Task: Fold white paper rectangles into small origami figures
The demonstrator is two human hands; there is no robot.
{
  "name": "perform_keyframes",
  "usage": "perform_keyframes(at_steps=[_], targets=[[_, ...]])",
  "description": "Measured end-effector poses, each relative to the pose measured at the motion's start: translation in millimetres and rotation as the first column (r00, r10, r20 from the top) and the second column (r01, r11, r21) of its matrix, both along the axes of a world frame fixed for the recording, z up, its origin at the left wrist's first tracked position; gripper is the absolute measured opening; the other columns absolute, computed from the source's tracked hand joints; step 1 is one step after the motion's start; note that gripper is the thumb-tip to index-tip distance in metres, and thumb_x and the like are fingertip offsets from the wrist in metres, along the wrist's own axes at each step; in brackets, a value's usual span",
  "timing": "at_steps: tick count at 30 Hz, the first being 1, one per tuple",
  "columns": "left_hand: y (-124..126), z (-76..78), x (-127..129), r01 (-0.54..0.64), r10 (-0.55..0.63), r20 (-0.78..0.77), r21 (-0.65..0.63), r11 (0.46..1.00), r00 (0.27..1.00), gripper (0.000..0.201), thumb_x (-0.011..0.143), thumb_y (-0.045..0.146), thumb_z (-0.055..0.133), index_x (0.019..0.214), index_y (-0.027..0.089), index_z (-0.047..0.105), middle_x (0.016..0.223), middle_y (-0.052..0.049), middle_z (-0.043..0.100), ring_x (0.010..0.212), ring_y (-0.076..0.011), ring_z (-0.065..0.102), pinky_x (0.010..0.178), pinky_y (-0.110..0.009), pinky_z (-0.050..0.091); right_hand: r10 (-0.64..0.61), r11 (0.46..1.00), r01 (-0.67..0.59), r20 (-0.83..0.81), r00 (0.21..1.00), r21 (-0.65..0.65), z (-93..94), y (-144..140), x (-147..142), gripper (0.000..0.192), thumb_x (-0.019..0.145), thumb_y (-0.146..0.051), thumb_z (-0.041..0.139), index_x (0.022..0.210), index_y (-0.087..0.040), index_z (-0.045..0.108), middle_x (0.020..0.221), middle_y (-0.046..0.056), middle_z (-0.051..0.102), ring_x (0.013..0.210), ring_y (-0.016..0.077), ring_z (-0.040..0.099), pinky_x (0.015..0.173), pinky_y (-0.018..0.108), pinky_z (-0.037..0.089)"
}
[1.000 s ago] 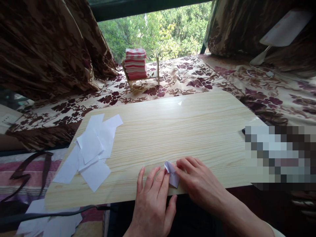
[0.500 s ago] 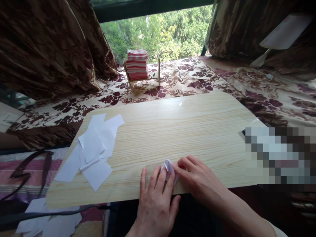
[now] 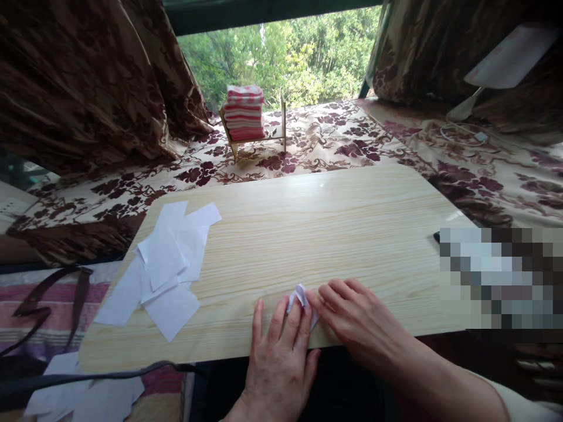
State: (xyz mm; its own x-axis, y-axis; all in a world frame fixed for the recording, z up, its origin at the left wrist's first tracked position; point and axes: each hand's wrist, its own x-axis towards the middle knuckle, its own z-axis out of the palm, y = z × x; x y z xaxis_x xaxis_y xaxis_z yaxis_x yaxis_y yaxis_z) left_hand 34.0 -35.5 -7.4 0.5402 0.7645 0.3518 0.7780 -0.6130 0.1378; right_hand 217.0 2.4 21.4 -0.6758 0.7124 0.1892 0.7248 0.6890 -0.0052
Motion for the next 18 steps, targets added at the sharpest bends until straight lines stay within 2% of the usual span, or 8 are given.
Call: perform_keyframes(at_steps=[3, 6, 9, 12, 13, 16, 18], targets=[[0.6, -0.3, -1.0, 0.002, -0.002, -0.010, -0.001, 1.000, 1.000, 0.046, 0.091, 0.040, 0.053, 0.130, 0.015, 0.056, 0.136, -0.006, 0.058, 0.128, -0.0260, 0.043, 0.118, -0.050, 0.000, -0.051, 0.998, 0.050, -0.025, 0.998, -0.040, 0.9, 12.0, 3.0, 0.029, 0.082, -0.007, 0.056, 0.109, -0.013, 0.063, 0.088, 0.008, 0.062, 0.079, 0.0226, 0.050, 0.067, 0.035, 0.037], [0.7, 0.0, -2.3, 0.002, -0.002, -0.010, -0.003, 1.000, 1.000, 0.046, 0.091, 0.039, 0.054, 0.130, 0.015, 0.056, 0.136, -0.006, 0.058, 0.129, -0.0264, 0.043, 0.118, -0.050, 0.000, -0.094, 0.988, 0.076, -0.133, 0.987, -0.135, 9.2, 31.4, 4.1, 0.039, 0.081, 0.002, 0.049, 0.108, -0.020, 0.067, 0.090, 0.007, 0.061, 0.081, 0.0204, 0.049, 0.069, 0.032, 0.037], [0.7, -0.1, -3.0, 0.002, -0.002, -0.002, 0.006, 1.000, 1.000, 0.045, 0.091, 0.035, 0.054, 0.131, 0.014, 0.055, 0.138, -0.007, 0.055, 0.130, -0.0271, 0.042, 0.118, -0.052, 0.001, -0.003, 0.980, -0.036, -0.195, 0.981, -0.197, 22.7, 48.2, -2.7, 0.042, 0.081, 0.004, 0.047, 0.105, -0.022, 0.069, 0.098, 0.007, 0.060, 0.085, 0.0190, 0.049, 0.073, 0.031, 0.038], [-0.3, -1.6, -2.7, -0.002, 0.002, 0.006, 0.012, 1.000, 1.000, 0.046, 0.089, 0.031, 0.055, 0.132, 0.013, 0.054, 0.140, -0.008, 0.053, 0.131, -0.0272, 0.041, 0.118, -0.052, 0.001, 0.066, 0.964, -0.084, -0.079, 0.995, -0.254, 35.1, 56.2, -11.9, 0.028, 0.080, 0.001, 0.051, 0.081, -0.019, 0.071, 0.094, 0.008, 0.061, 0.086, 0.0201, 0.049, 0.073, 0.032, 0.038], [-0.9, -2.6, -2.4, -0.005, 0.005, 0.010, 0.016, 1.000, 1.000, 0.046, 0.089, 0.031, 0.056, 0.131, 0.013, 0.054, 0.140, -0.009, 0.053, 0.131, -0.0272, 0.041, 0.118, -0.052, 0.001, 0.051, 0.968, -0.064, -0.059, 0.997, -0.244, 38.5, 55.8, -13.2, 0.028, 0.080, 0.002, 0.050, 0.081, -0.018, 0.071, 0.094, 0.008, 0.061, 0.086, 0.0206, 0.049, 0.073, 0.033, 0.039], [-2.7, -6.4, -1.4, -0.022, 0.021, 0.030, 0.035, 0.999, 0.999, 0.045, 0.088, 0.032, 0.057, 0.130, 0.014, 0.055, 0.139, -0.009, 0.054, 0.130, -0.0273, 0.042, 0.118, -0.053, 0.002, -0.026, 0.990, 0.006, -0.141, 0.990, -0.141, 45.8, 43.2, -10.3, 0.041, 0.078, 0.005, 0.045, 0.104, -0.017, 0.067, 0.097, 0.009, 0.061, 0.085, 0.0210, 0.048, 0.072, 0.033, 0.040], [-3.0, -8.8, -1.0, -0.023, 0.021, 0.036, 0.036, 0.999, 0.999, 0.045, 0.087, 0.032, 0.058, 0.129, 0.015, 0.056, 0.138, -0.009, 0.055, 0.131, -0.0277, 0.042, 0.117, -0.054, 0.002, -0.003, 0.993, -0.023, -0.226, 0.974, -0.113, 46.4, 28.2, -5.9, 0.044, 0.076, 0.005, 0.043, 0.104, -0.019, 0.066, 0.093, 0.007, 0.060, 0.080, 0.0197, 0.048, 0.068, 0.031, 0.039]])
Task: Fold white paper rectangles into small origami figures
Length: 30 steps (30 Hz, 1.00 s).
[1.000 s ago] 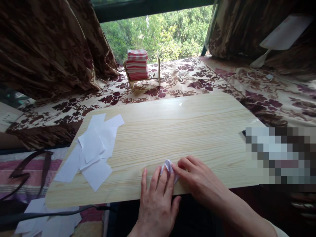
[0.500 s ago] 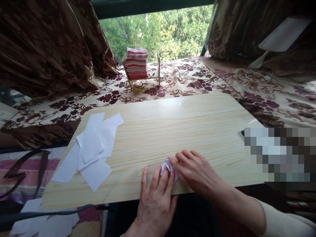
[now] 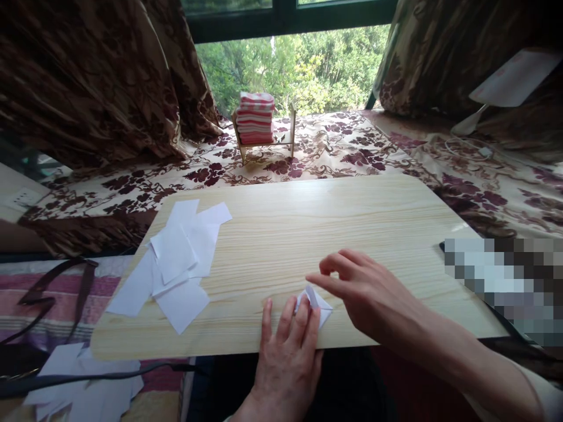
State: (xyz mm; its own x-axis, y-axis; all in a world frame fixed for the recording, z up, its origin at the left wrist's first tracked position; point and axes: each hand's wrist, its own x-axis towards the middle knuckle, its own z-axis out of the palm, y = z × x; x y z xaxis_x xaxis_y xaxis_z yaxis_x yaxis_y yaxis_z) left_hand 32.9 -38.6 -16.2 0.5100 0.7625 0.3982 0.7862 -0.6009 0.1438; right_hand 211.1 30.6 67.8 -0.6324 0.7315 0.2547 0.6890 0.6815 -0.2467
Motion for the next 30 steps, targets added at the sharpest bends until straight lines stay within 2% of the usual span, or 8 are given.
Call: perform_keyframes(at_steps=[2, 6, 11, 16, 18, 23, 30], targets=[[0.4, -1.5, 0.0, 0.006, -0.006, -0.004, -0.010, 1.000, 1.000, 0.046, 0.086, 0.032, 0.059, 0.129, 0.014, 0.055, 0.138, -0.009, 0.055, 0.132, -0.0281, 0.040, 0.117, -0.054, 0.002, 0.017, 1.000, -0.017, -0.019, 1.000, -0.015, -3.9, -14.6, 3.0, 0.041, 0.076, 0.005, 0.043, 0.100, -0.019, 0.066, 0.092, 0.006, 0.061, 0.079, 0.0193, 0.049, 0.069, 0.032, 0.038], [0.9, -2.2, -0.2, 0.007, -0.008, -0.021, -0.010, 1.000, 1.000, 0.046, 0.086, 0.031, 0.059, 0.129, 0.015, 0.055, 0.139, -0.009, 0.054, 0.132, -0.0280, 0.041, 0.118, -0.053, 0.001, -0.071, 0.995, 0.069, 0.033, 0.997, 0.072, -17.0, -29.5, 3.1, 0.038, 0.076, 0.004, 0.044, 0.099, -0.017, 0.065, 0.090, 0.008, 0.061, 0.078, 0.0213, 0.048, 0.068, 0.034, 0.036], [-1.7, -2.6, 0.1, 0.006, -0.006, -0.015, -0.016, 1.000, 1.000, 0.046, 0.087, 0.031, 0.057, 0.130, 0.015, 0.054, 0.139, -0.009, 0.054, 0.133, -0.0284, 0.040, 0.118, -0.054, 0.003, -0.066, 0.996, 0.065, 0.029, 0.997, 0.053, -19.5, -33.2, -0.6, 0.038, 0.079, -0.002, 0.049, 0.110, -0.020, 0.062, 0.090, 0.006, 0.060, 0.079, 0.0217, 0.047, 0.069, 0.033, 0.033], [-1.7, -0.8, 0.5, 0.001, -0.001, -0.030, -0.005, 1.000, 1.000, 0.045, 0.088, 0.030, 0.056, 0.130, 0.014, 0.054, 0.139, -0.009, 0.054, 0.132, -0.0282, 0.041, 0.118, -0.052, 0.002, -0.089, 0.991, 0.084, 0.043, 0.995, 0.104, -22.1, -32.9, -2.8, 0.032, 0.076, 0.001, 0.049, 0.096, -0.018, 0.066, 0.086, 0.007, 0.061, 0.076, 0.0216, 0.046, 0.067, 0.033, 0.031], [-1.0, 0.0, 0.8, 0.006, -0.006, -0.030, 0.003, 1.000, 1.000, 0.045, 0.088, 0.030, 0.056, 0.129, 0.013, 0.055, 0.139, -0.009, 0.054, 0.131, -0.0282, 0.041, 0.118, -0.052, 0.001, -0.098, 0.989, 0.091, 0.057, 0.994, 0.115, -25.5, -31.6, -3.3, 0.033, 0.075, 0.002, 0.051, 0.098, -0.017, 0.067, 0.086, 0.007, 0.062, 0.077, 0.0220, 0.047, 0.067, 0.033, 0.031], [-0.3, -0.4, 1.6, 0.003, -0.002, -0.023, 0.027, 1.000, 1.000, 0.042, 0.088, 0.024, 0.053, 0.127, 0.010, 0.056, 0.138, -0.010, 0.055, 0.130, -0.0273, 0.041, 0.118, -0.051, 0.002, -0.089, 0.996, 0.087, 0.099, 0.991, 0.033, -31.5, -29.5, -4.6, 0.039, 0.077, -0.005, 0.058, 0.114, -0.018, 0.063, 0.090, 0.006, 0.063, 0.080, 0.0228, 0.048, 0.069, 0.034, 0.032], [0.5, -3.8, -0.8, 0.020, -0.019, -0.009, 0.065, 0.998, 1.000, 0.033, 0.093, 0.017, 0.047, 0.122, 0.011, 0.060, 0.132, -0.011, 0.059, 0.129, -0.0269, 0.044, 0.117, -0.052, 0.010, -0.073, 0.997, 0.076, 0.140, 0.987, -0.016, -35.8, -28.5, -1.6, 0.035, 0.080, -0.009, 0.061, 0.113, -0.021, 0.063, 0.093, 0.005, 0.063, 0.084, 0.0229, 0.052, 0.072, 0.034, 0.032]])
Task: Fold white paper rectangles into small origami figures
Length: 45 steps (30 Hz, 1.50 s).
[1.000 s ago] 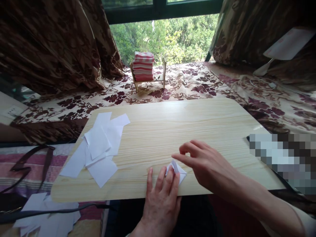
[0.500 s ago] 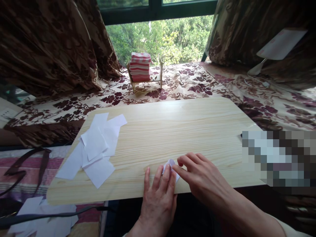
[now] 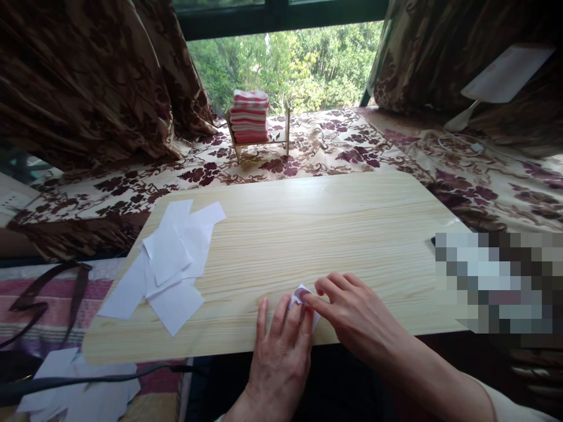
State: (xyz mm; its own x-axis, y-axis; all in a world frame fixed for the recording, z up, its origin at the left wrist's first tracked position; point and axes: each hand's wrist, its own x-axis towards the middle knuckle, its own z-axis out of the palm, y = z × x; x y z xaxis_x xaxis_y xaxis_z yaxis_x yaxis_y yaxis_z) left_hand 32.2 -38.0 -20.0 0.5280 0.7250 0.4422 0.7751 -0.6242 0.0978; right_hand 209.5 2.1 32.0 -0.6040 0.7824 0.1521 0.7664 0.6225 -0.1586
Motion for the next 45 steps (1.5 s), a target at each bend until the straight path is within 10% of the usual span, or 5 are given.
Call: perform_keyframes(at_steps=[20, 45], targets=[[-0.8, 5.5, -4.4, 0.066, -0.081, 0.132, 0.112, 0.991, 0.988, 0.033, 0.090, 0.002, 0.045, 0.120, 0.006, 0.060, 0.115, -0.018, 0.064, 0.121, -0.0239, 0.052, 0.108, -0.048, 0.031, -0.024, 0.998, 0.023, -0.010, 1.000, -0.062, -5.1, -0.9, 0.4, 0.034, 0.081, -0.009, 0.064, 0.114, -0.020, 0.064, 0.093, 0.006, 0.062, 0.083, 0.0233, 0.054, 0.072, 0.035, 0.036], [0.2, 9.5, 6.7, 0.021, -0.022, 0.041, 0.028, 0.999, 0.999, 0.030, 0.094, 0.018, 0.045, 0.117, 0.009, 0.062, 0.121, -0.009, 0.067, 0.114, -0.0223, 0.055, 0.118, -0.049, 0.012, 0.049, 0.999, -0.050, -0.074, 0.996, -0.015, -10.3, -3.2, 1.6, 0.024, 0.086, -0.003, 0.052, 0.107, -0.010, 0.061, 0.091, 0.009, 0.062, 0.081, 0.0212, 0.054, 0.073, 0.035, 0.045]])
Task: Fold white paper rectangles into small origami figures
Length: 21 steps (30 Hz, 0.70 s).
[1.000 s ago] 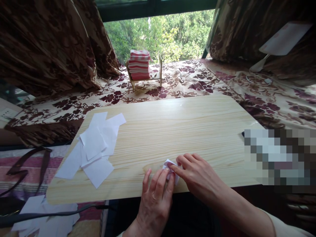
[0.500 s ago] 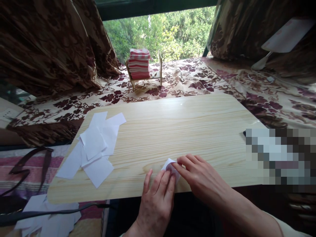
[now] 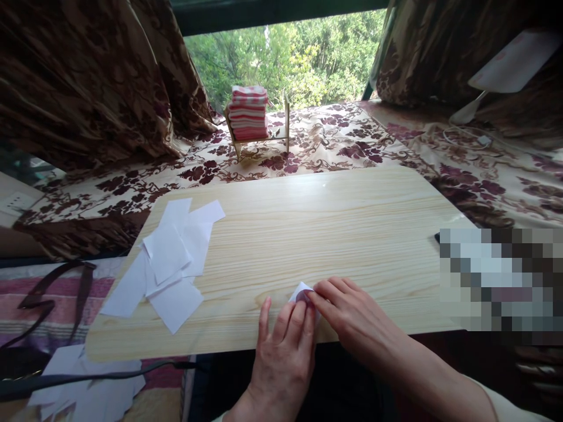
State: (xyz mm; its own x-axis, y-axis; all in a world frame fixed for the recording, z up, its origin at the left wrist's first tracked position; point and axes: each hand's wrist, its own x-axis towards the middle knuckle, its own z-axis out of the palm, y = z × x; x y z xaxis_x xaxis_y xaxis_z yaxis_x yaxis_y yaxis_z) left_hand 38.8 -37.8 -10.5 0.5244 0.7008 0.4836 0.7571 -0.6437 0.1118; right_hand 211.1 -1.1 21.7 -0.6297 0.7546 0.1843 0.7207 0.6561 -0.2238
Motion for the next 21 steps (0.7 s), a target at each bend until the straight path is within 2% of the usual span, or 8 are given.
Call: perform_keyframes(at_steps=[8, 17, 21], targets=[[-0.6, -6.1, 3.0, -0.028, 0.029, -0.030, 0.034, 0.999, 0.999, 0.030, 0.093, 0.015, 0.044, 0.114, 0.010, 0.065, 0.120, -0.008, 0.067, 0.115, -0.0237, 0.054, 0.118, -0.050, 0.013, -0.031, 0.998, 0.027, 0.075, 0.997, 0.064, 2.7, 2.0, -2.6, 0.022, 0.082, -0.009, 0.061, 0.103, -0.014, 0.064, 0.089, 0.007, 0.062, 0.080, 0.0232, 0.051, 0.074, 0.037, 0.039], [-0.3, -1.5, 2.1, -0.016, 0.016, 0.001, 0.013, 1.000, 1.000, 0.030, 0.095, 0.016, 0.043, 0.114, 0.010, 0.066, 0.121, -0.009, 0.067, 0.117, -0.0229, 0.054, 0.117, -0.050, 0.014, -0.050, 0.997, 0.042, 0.131, 0.990, 0.061, 7.4, 3.7, -2.3, 0.022, 0.083, -0.012, 0.062, 0.104, -0.018, 0.065, 0.089, 0.007, 0.062, 0.082, 0.0233, 0.052, 0.073, 0.037, 0.036], [-3.5, -2.4, -0.5, -0.004, 0.003, 0.023, 0.011, 1.000, 1.000, 0.030, 0.095, 0.016, 0.044, 0.114, 0.009, 0.065, 0.123, -0.009, 0.067, 0.119, -0.0229, 0.053, 0.117, -0.050, 0.014, -0.061, 0.996, 0.047, 0.175, 0.983, 0.082, 8.3, 3.3, -5.7, 0.017, 0.080, -0.013, 0.065, 0.096, -0.018, 0.066, 0.085, 0.006, 0.062, 0.080, 0.0237, 0.051, 0.072, 0.037, 0.036]])
